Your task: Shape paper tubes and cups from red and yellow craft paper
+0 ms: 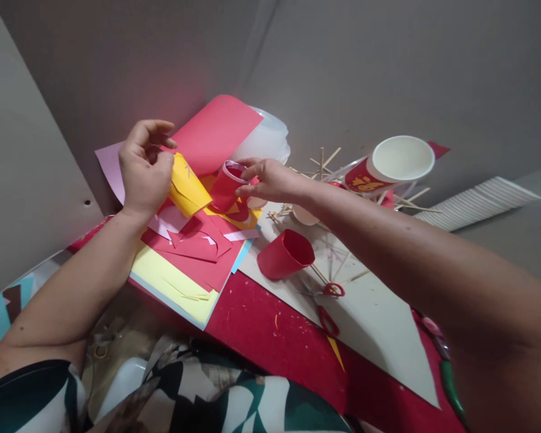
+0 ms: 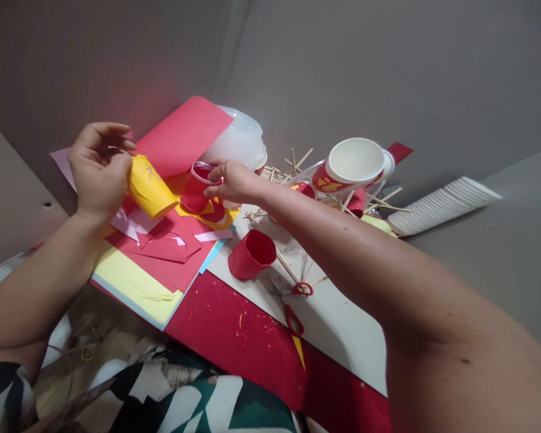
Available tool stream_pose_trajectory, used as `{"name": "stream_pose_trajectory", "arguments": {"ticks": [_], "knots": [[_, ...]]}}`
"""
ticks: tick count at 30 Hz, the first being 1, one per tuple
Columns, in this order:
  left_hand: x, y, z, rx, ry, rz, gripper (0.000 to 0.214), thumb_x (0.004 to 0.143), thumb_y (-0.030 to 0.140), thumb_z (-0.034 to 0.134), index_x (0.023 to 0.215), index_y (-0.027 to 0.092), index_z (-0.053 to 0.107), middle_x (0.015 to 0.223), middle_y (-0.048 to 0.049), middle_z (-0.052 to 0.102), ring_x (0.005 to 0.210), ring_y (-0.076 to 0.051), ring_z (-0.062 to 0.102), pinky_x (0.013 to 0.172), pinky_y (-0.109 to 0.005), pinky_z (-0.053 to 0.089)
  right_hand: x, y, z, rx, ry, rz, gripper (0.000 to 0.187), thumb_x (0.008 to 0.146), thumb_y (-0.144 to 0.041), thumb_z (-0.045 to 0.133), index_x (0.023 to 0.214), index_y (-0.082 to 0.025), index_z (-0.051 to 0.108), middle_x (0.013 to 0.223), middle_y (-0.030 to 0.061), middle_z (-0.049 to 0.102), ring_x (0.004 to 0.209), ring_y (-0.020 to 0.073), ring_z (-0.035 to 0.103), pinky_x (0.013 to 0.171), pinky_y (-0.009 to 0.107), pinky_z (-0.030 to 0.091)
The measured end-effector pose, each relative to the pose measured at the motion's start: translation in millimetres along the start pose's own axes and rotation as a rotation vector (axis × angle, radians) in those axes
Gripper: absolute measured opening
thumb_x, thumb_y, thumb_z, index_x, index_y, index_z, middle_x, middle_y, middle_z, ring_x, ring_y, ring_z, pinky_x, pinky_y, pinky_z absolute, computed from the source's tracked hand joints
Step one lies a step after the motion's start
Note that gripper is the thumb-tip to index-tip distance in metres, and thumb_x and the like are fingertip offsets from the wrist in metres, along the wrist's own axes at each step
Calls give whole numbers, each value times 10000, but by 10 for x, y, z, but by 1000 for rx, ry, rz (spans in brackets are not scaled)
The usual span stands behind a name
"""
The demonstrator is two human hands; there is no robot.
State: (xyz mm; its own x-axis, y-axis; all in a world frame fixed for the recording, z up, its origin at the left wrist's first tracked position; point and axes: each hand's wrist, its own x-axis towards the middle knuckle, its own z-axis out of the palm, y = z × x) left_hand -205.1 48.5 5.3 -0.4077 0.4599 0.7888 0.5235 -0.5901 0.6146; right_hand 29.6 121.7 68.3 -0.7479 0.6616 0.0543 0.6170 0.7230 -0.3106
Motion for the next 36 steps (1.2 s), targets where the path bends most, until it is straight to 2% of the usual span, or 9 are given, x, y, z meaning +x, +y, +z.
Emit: {"name": "stream_pose_trajectory", "arguments": {"ticks": [3, 7, 9, 13, 16, 18, 19, 27, 36], "knots": [[-121, 175, 23, 107, -85, 87, 355, 774, 51, 529, 1041, 236, 675, 939, 8, 720, 803, -148, 674, 758, -317, 586, -28, -12, 2, -31, -12, 10, 62, 803, -221, 740, 799, -162, 754, 1456, 104, 590, 1207, 322, 640, 1042, 442, 517], [-201, 243, 27, 256, -187, 193, 353, 786, 63, 494, 1031, 222, 693, 919, -4, 728, 849, -170, 698, 818, -320, 589, -79, -46, -1, -107, 41, -9, 518, 726, -191, 802, 1237, -182, 724, 1553, 138, 479, 1387, 397, 481, 1155, 541, 410], [-204, 232, 29, 259, -202, 189, 339, 796, 68, 490, 1019, 221, 695, 914, -5, 729, 839, -166, 698, 804, -310, 587, -102, -89, -26, -164, 92, -80, 563, 751, -195, 781, 1306, -199, 686, 1502, 117, 538, 1378, 387, 475, 1156, 547, 394], [-198, 214, 35, 269, -207, 182, 336, 803, 65, 487, 1020, 217, 694, 923, -11, 734, 846, -170, 698, 801, -305, 578, -109, -206, -94, -253, 95, -87, 431, 803, -254, 732, 1227, -183, 715, 1073, 103, 735, 1030, 317, 634, 884, 443, 508], [-207, 222, 42, 303, -238, 230, 335, 800, 69, 484, 1023, 210, 690, 936, -22, 740, 854, -186, 701, 778, -316, 566, -50, -267, -110, -262, 7, -33, 188, 790, -241, 702, 963, -176, 736, 784, 45, 661, 736, 202, 587, 708, 350, 445], [-217, 231, 45, 341, -273, 254, 335, 805, 80, 478, 1029, 218, 684, 939, -25, 740, 842, -194, 697, 757, -326, 556, 14, -289, -97, -235, -66, -21, 24, 774, -176, 671, 768, -192, 655, 652, -5, 552, 635, 146, 497, 657, 318, 384], [-222, 235, 46, 360, -289, 261, 334, 807, 85, 475, 1030, 222, 682, 936, -25, 740, 836, -198, 694, 751, -330, 553, 48, -298, -86, -218, -102, -14, 104, 765, -143, 658, 699, -196, 598, 616, -20, 504, 615, 133, 464, 643, 310, 361], [-229, 229, 57, 353, -323, 294, 328, 820, 83, 454, 1023, 209, 679, 970, -30, 757, 871, -208, 707, 742, -344, 546, 198, -376, -54, -185, -263, 88, 352, 766, -51, 633, 567, -203, 386, 568, -29, 389, 571, 114, 387, 586, 299, 289], [-228, 206, 85, 323, -292, 316, 319, 810, 80, 455, 977, 221, 686, 959, -27, 772, 844, -208, 720, 701, -340, 547, 280, -458, -61, -238, -438, 206, 215, 835, -136, 643, 716, -196, 474, 634, -27, 459, 555, 113, 494, 512, 267, 346]]}}
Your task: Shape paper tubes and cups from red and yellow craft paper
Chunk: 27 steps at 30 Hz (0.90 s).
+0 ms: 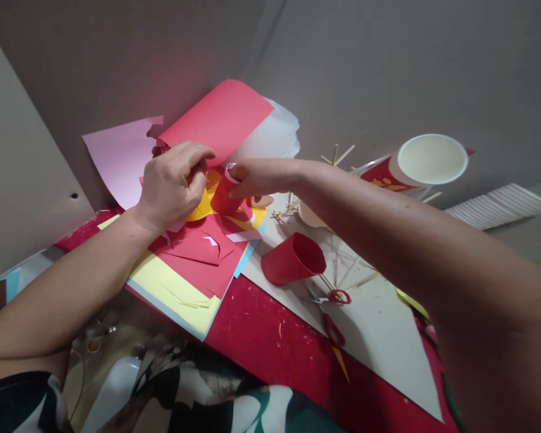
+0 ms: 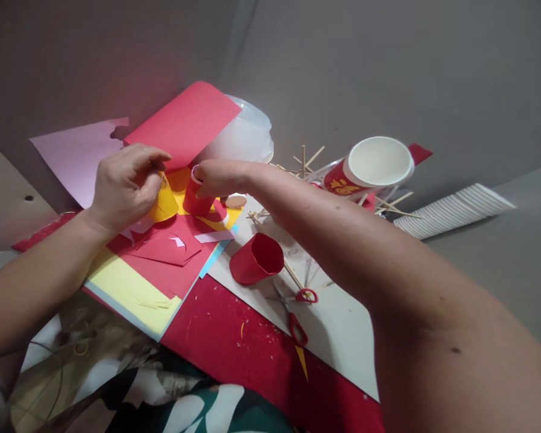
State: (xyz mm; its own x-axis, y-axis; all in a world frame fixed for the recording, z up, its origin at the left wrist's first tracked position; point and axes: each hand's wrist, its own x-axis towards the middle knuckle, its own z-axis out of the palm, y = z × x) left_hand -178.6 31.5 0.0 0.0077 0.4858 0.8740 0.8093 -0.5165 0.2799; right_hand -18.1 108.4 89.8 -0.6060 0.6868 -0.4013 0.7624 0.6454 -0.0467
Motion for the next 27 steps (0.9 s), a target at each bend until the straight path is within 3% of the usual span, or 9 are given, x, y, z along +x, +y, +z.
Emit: {"name": "stream_pose_trajectory", "arguments": {"ticks": [5, 9, 14, 18, 22, 27], "knots": [[-4, 14, -15, 3, -3, 9, 306, 822, 77, 466, 983, 210, 690, 940, -42, 771, 844, -213, 724, 699, -335, 544, 29, -1, 13, 11, -12, 2, 200, 853, -202, 686, 761, -192, 509, 677, -14, 526, 585, 127, 569, 500, 260, 372], [5, 21, -23, -1, 0, 21, 314, 803, 66, 476, 990, 185, 699, 947, -55, 775, 841, -219, 727, 702, -337, 547, -28, 15, 7, -56, 128, -22, 219, 795, -218, 764, 770, -187, 549, 708, -11, 537, 629, 131, 530, 541, 274, 348], [7, 13, -29, 1, -11, 10, 318, 803, 62, 469, 985, 201, 689, 933, -41, 765, 833, -209, 720, 706, -337, 548, -148, 51, 30, -29, 287, -31, 141, 785, -167, 740, 821, -165, 604, 744, -2, 576, 670, 138, 538, 599, 272, 369], [0, 10, -37, 5, -33, -4, 303, 821, 72, 470, 985, 243, 658, 955, -17, 759, 853, -200, 714, 720, -340, 549, -205, 94, 74, -33, 322, -83, 161, 804, -179, 708, 888, -172, 570, 763, 4, 581, 654, 138, 510, 595, 275, 369], [-2, -6, -36, 32, -25, 38, 290, 807, 93, 481, 989, 253, 640, 944, -2, 756, 833, -196, 703, 706, -348, 551, -215, 119, 109, -95, 281, -163, 197, 831, -154, 618, 707, -196, 471, 711, -8, 515, 587, 105, 416, 572, 276, 327], [7, -40, -29, 29, -4, 120, 260, 792, 98, 501, 973, 230, 634, 912, -15, 742, 811, -193, 682, 715, -354, 553, -231, 112, 127, -75, 298, -147, 284, 810, -134, 602, 613, -198, 408, 583, -43, 393, 544, 91, 320, 561, 286, 273]]}}
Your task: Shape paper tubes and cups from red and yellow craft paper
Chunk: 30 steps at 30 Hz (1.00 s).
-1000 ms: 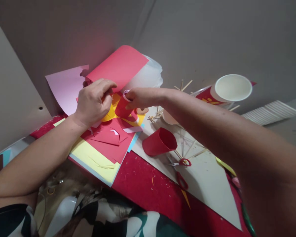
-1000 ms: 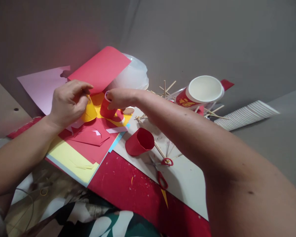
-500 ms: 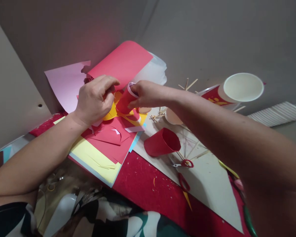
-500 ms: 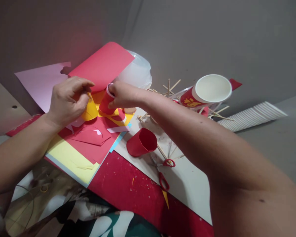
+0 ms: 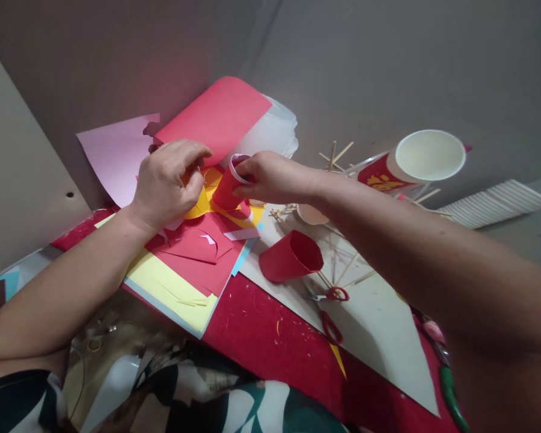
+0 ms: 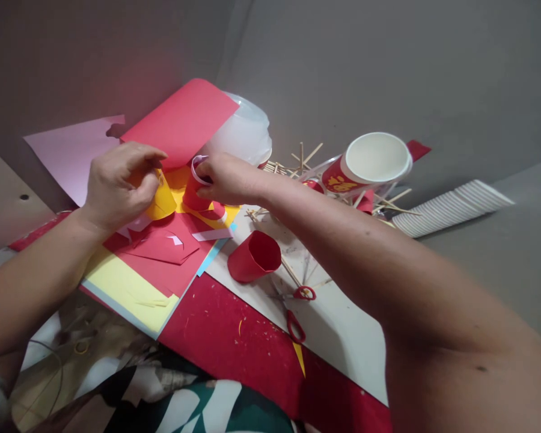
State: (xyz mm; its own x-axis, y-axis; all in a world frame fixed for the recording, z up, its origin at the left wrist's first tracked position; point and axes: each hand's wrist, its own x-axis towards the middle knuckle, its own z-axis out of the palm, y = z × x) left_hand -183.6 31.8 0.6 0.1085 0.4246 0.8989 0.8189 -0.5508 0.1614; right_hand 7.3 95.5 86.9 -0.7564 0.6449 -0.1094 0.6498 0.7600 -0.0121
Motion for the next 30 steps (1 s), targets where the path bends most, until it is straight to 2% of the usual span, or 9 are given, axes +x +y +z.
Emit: {"name": "stream_pose_trajectory", "arguments": {"ticks": [3, 6, 12, 17, 20, 24, 27, 30], "knots": [[1, -3, -4, -3, -7, 25, 253, 802, 110, 515, 987, 230, 639, 908, -26, 736, 803, -200, 674, 715, -368, 550, -61, 17, -14, 17, -9, 0, 314, 776, -98, 613, 568, -189, 396, 530, -60, 307, 526, 79, 265, 545, 285, 227], [-1, 8, -11, 12, -52, 34, 206, 844, 173, 547, 1012, 244, 642, 921, -30, 736, 797, -213, 674, 692, -381, 535, -189, 91, -45, 47, -3, 27, 268, 783, -104, 626, 582, -177, 465, 536, -65, 296, 529, 73, 261, 551, 280, 227], [-1, 35, -2, 70, -52, 19, 147, 902, 235, 532, 986, 240, 653, 912, -28, 745, 779, -209, 672, 653, -368, 502, -561, 298, -73, 58, 58, 109, 104, 813, -140, 651, 767, -180, 568, 676, -41, 505, 610, 97, 415, 598, 262, 315], [-24, 17, 52, 74, -24, 82, 165, 921, 259, 531, 1025, 269, 658, 896, -14, 745, 768, -207, 662, 636, -380, 505, -761, 401, 14, 94, 71, 195, 156, 811, -120, 668, 939, -187, 609, 865, 26, 681, 731, 154, 597, 653, 270, 418], [-40, 47, 86, 71, -31, 121, 197, 937, 281, 512, 1069, 303, 656, 891, -18, 739, 769, -227, 650, 616, -412, 500, -825, 451, 69, 124, 64, 129, 176, 836, -136, 657, 1001, -196, 657, 931, 49, 734, 800, 183, 658, 691, 287, 465], [-35, 117, 109, 47, -99, 143, 220, 950, 318, 490, 1110, 354, 637, 937, -7, 742, 794, -249, 647, 608, -429, 466, -899, 474, 57, 49, 95, 66, 214, 849, -154, 663, 1056, -166, 717, 979, 76, 758, 774, 179, 657, 694, 299, 462], [-7, 151, 120, 45, -132, 142, 229, 950, 319, 480, 1118, 374, 625, 963, 8, 745, 801, -248, 650, 615, -420, 458, -977, 464, -13, 65, 162, 55, 252, 854, -155, 660, 1095, -153, 732, 1027, 84, 766, 791, 176, 672, 707, 296, 468], [34, 186, 133, 95, -126, 197, 273, 938, 264, 475, 1142, 361, 629, 982, 2, 750, 793, -238, 652, 579, -392, 441, -1108, 451, -85, 84, 251, 25, 261, 867, -167, 656, 1117, -169, 731, 1119, 82, 760, 893, 195, 696, 775, 308, 494]]}}
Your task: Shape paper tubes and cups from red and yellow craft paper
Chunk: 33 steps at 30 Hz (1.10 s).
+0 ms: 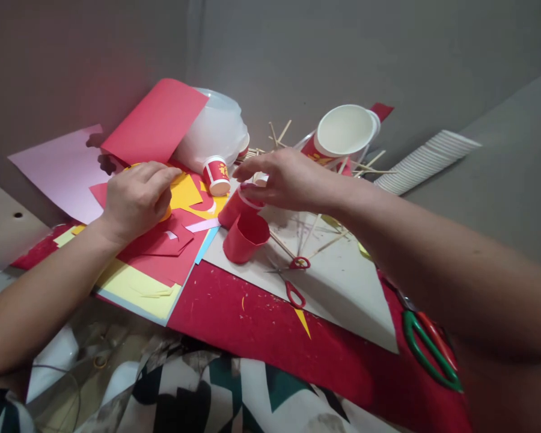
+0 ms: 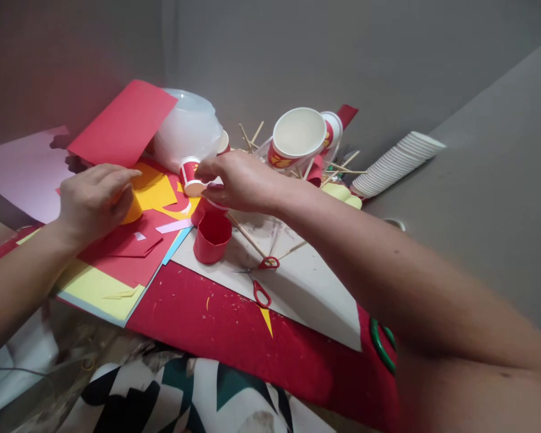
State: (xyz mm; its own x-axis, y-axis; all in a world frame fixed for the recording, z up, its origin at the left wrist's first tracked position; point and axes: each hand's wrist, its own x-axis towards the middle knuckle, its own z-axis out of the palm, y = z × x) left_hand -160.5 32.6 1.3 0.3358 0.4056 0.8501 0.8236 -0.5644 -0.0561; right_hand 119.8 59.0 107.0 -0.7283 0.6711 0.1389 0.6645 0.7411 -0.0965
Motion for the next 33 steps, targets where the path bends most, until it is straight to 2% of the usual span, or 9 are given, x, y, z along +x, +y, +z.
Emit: {"name": "stream_pose_trajectory", "arguments": {"ticks": [2, 6, 9, 11, 16, 21, 24, 28, 33], "knots": [[45, 25, 7, 26, 11, 29, 319, 932, 229, 472, 1181, 343, 635, 1014, -8, 753, 803, -228, 652, 570, -378, 439, -118, -13, -59, 0, 45, -5, 229, 889, -200, 653, 1101, -175, 734, 1089, 76, 764, 893, 200, 698, 779, 315, 503], [193, 59, 74, 25, 11, 64, 369, 931, 203, 472, 1228, 335, 647, 1043, -1, 754, 843, -214, 650, 601, -362, 462, -447, -42, -126, 30, 167, 63, 172, 930, -262, 617, 1036, -198, 737, 942, 66, 763, 732, 173, 657, 685, 312, 511], [351, 49, 220, -13, -33, 70, 362, 929, 206, 483, 1236, 321, 638, 1069, -2, 749, 871, -225, 658, 632, -369, 486, -715, -47, -114, 57, 308, 101, 177, 936, -325, 598, 948, -218, 739, 855, 61, 757, 632, 164, 620, 619, 315, 500], [456, 31, 366, -28, -53, 55, 338, 938, 218, 474, 1222, 305, 636, 1056, -21, 743, 879, -233, 661, 631, -372, 480, -878, -36, -76, 57, 341, 143, 216, 940, -369, 573, 896, -234, 736, 819, 56, 752, 617, 169, 624, 609, 320, 497], [593, -16, 767, -47, -102, -24, 284, 948, 279, 485, 1189, 314, 632, 1050, -38, 716, 856, -228, 643, 618, -373, 427, -1192, 57, 94, 77, 222, 285, 235, 936, -373, 529, 920, -253, 730, 798, 40, 760, 601, 163, 646, 597, 298, 502], [508, -100, 1009, -105, -122, -30, 296, 954, 431, 527, 1220, 322, 599, 1089, -13, 694, 904, -219, 610, 739, -413, 461, -1311, 266, 313, -13, 44, 358, 303, 920, -329, 580, 1168, -230, 724, 783, 31, 778, 669, 186, 707, 607, 291, 472], [429, -149, 1038, -124, -120, 2, 356, 944, 491, 538, 1258, 328, 576, 1181, 10, 689, 1007, -231, 601, 903, -474, 462, -1306, 406, 444, -189, -88, 427, 376, 904, -320, 610, 1261, -260, 708, 769, 42, 777, 691, 221, 712, 583, 297, 418], [359, -120, 979, -147, -108, 39, 419, 943, 488, 555, 1339, 353, 526, 1299, 38, 665, 1137, -253, 588, 1121, -564, 345, -1296, 549, 569, -320, -162, 463, 335, 919, -346, 560, 1177, -249, 749, 825, 91, 786, 722, 257, 718, 560, 305, 375], [338, -25, 903, -139, -68, 94, 539, 896, 469, 641, 1400, 412, 462, 1346, 56, 644, 1194, -296, 577, 1166, -633, 273, -1313, 652, 613, -317, -182, 488, 305, 928, -305, 510, 1064, -242, 776, 910, 89, 801, 771, 252, 735, 589, 310, 419]]}}
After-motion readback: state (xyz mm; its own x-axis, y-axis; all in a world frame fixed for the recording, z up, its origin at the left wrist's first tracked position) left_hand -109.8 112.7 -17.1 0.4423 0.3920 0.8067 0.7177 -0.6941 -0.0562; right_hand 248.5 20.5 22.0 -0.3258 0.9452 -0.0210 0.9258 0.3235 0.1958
